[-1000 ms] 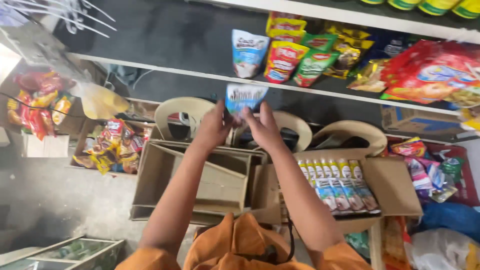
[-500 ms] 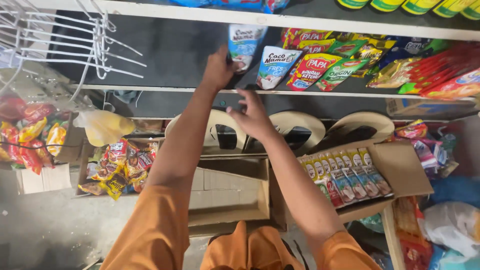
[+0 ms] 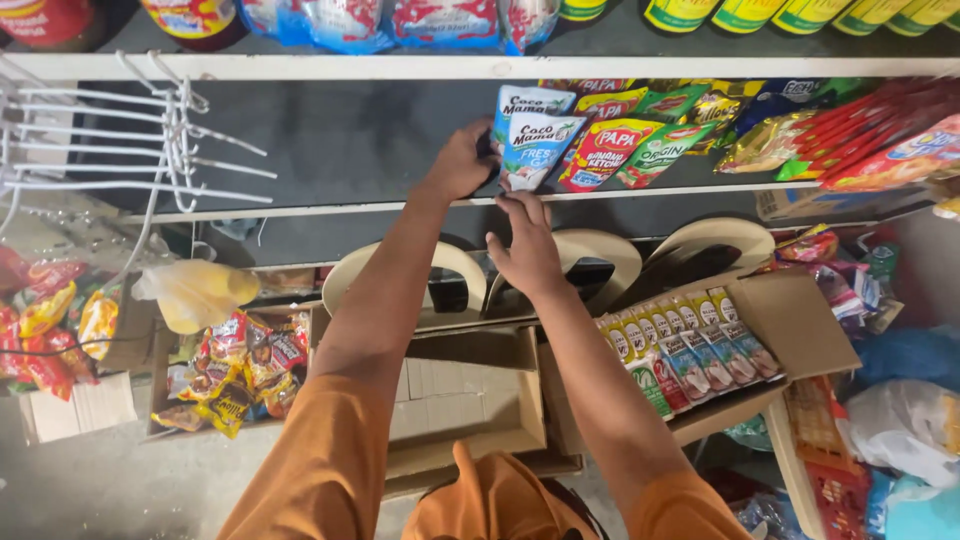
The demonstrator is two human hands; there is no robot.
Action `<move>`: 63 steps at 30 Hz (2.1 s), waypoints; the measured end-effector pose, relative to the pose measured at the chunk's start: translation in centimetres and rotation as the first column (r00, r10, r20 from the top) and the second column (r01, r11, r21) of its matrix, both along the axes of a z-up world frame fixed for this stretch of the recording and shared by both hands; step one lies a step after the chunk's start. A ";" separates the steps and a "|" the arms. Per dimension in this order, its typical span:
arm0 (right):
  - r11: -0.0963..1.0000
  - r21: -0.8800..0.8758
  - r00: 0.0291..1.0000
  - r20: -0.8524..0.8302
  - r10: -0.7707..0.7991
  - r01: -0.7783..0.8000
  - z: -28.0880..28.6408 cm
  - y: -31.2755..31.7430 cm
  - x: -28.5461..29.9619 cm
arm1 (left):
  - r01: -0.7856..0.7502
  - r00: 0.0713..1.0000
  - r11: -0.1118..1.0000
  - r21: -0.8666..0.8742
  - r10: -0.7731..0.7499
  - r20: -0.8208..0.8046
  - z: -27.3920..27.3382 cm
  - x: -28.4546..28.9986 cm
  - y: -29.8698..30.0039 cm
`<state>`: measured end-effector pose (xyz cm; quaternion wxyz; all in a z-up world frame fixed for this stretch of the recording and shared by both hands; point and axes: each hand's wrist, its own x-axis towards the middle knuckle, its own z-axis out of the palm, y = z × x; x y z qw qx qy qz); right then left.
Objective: Taking condiment and coconut milk sachets from a cardboard box and placing or hanging them on store shelves.
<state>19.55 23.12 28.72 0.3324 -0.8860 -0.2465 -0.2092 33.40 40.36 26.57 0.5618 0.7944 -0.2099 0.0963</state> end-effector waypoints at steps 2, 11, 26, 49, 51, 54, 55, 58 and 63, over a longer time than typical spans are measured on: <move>1.000 -0.002 1.000 -0.026 -0.007 0.007 0.3 -0.2 0.1 | 0.007 1.000 0.999 -0.040 -0.008 -0.024 -0.4 0.2 -0.5; 1.000 -0.026 0.995 -0.103 0.011 -0.014 1.1 -0.9 0.7 | -0.061 0.998 0.994 -0.091 0.057 -0.041 -0.8 1.5 -1.1; 0.997 -0.068 0.975 -0.221 0.005 -0.020 0.7 -0.8 -0.6 | -0.051 0.999 0.996 -0.080 0.051 -0.001 -0.8 -0.3 -1.1; 0.679 0.001 0.614 -0.427 -0.664 0.734 -31.8 -34.5 -21.1 | 0.063 0.951 0.998 -0.016 -0.065 -0.302 -11.6 -27.3 -26.1; 0.638 -0.071 0.551 -0.439 -0.710 0.766 -33.4 -38.8 -22.1 | 0.226 0.884 0.971 -0.076 -0.237 -0.403 -13.6 -27.3 -31.2; 0.472 -0.192 0.285 -0.588 -0.757 0.860 -35.1 -43.2 -22.0 | 0.303 0.768 0.953 0.032 -0.224 -0.600 -19.3 -27.2 -37.7; 0.472 -0.196 0.276 -0.598 -0.752 0.860 -35.2 -44.0 -21.8 | 0.306 0.761 0.951 0.038 -0.220 -0.610 -22.6 -27.2 -40.1; 0.482 0.039 0.426 -0.535 -0.729 0.875 -35.2 -45.6 -21.5 | 0.334 0.708 0.929 0.160 -0.136 -0.693 -32.8 -27.4 -46.4; 0.311 0.213 0.349 -0.798 -0.491 0.926 -31.0 -47.2 -20.4 | 0.012 0.156 0.982 -0.191 -0.190 -0.969 -41.8 -28.2 -52.0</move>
